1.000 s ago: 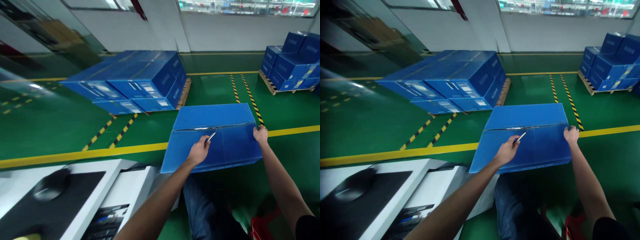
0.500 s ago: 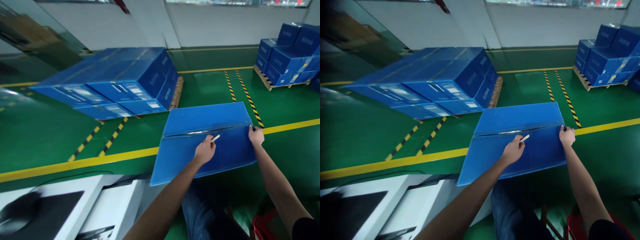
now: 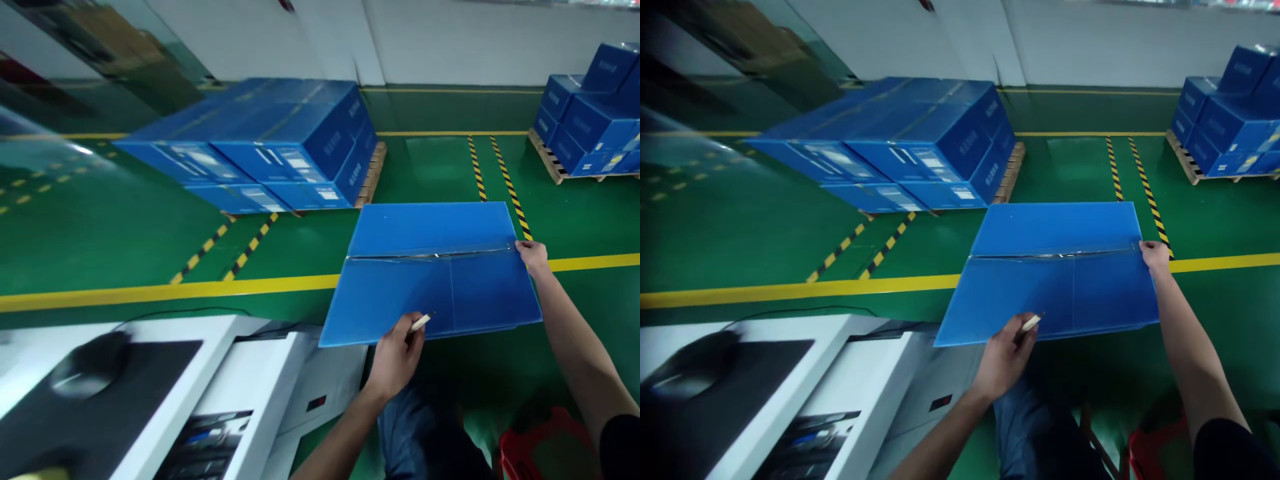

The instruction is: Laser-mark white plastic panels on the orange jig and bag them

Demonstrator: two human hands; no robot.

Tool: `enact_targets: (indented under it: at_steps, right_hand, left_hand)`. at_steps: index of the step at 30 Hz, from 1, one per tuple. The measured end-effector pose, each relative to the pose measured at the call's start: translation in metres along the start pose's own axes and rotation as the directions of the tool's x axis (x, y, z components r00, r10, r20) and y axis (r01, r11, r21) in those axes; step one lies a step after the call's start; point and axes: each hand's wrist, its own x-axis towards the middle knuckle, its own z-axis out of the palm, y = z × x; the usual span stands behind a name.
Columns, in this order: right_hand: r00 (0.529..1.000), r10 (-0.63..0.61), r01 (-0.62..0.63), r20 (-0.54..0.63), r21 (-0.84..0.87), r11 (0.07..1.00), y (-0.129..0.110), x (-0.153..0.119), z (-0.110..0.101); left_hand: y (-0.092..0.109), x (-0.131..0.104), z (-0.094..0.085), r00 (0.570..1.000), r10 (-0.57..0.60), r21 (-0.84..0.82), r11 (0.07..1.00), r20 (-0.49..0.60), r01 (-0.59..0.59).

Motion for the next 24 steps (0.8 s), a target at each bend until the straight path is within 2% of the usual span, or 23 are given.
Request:
enact_targets:
  at_steps: [4,12,15,19,24]
  right_hand:
    - [0.999,0.028,-0.025,0.024,-0.107,0.994,-0.013,0.015,-0.007]
    - [0.996,-0.084,0.081,0.008,-0.364,0.928,-0.032,0.014,-0.016]
    - [0.986,-0.164,0.164,0.039,-0.440,0.883,-0.039,0.005,-0.017]
    - [0.949,-0.303,0.304,0.091,-0.531,0.791,-0.045,-0.013,-0.023]
    - [0.918,-0.388,0.346,0.080,-0.639,0.687,-0.062,-0.032,-0.026]
  left_hand:
    - [-0.006,-0.048,-0.007,0.999,-0.036,-0.064,0.997,-0.039,0.033]
    - [-0.042,-0.131,-0.004,0.977,-0.184,-0.195,0.968,-0.110,0.160]
    - [-0.050,-0.151,-0.005,0.966,-0.220,-0.235,0.954,-0.138,0.184]
    - [-0.049,-0.171,-0.010,0.960,-0.219,-0.240,0.955,-0.173,0.175]
    - [-0.046,-0.191,-0.015,0.967,-0.196,-0.235,0.960,-0.161,0.155]
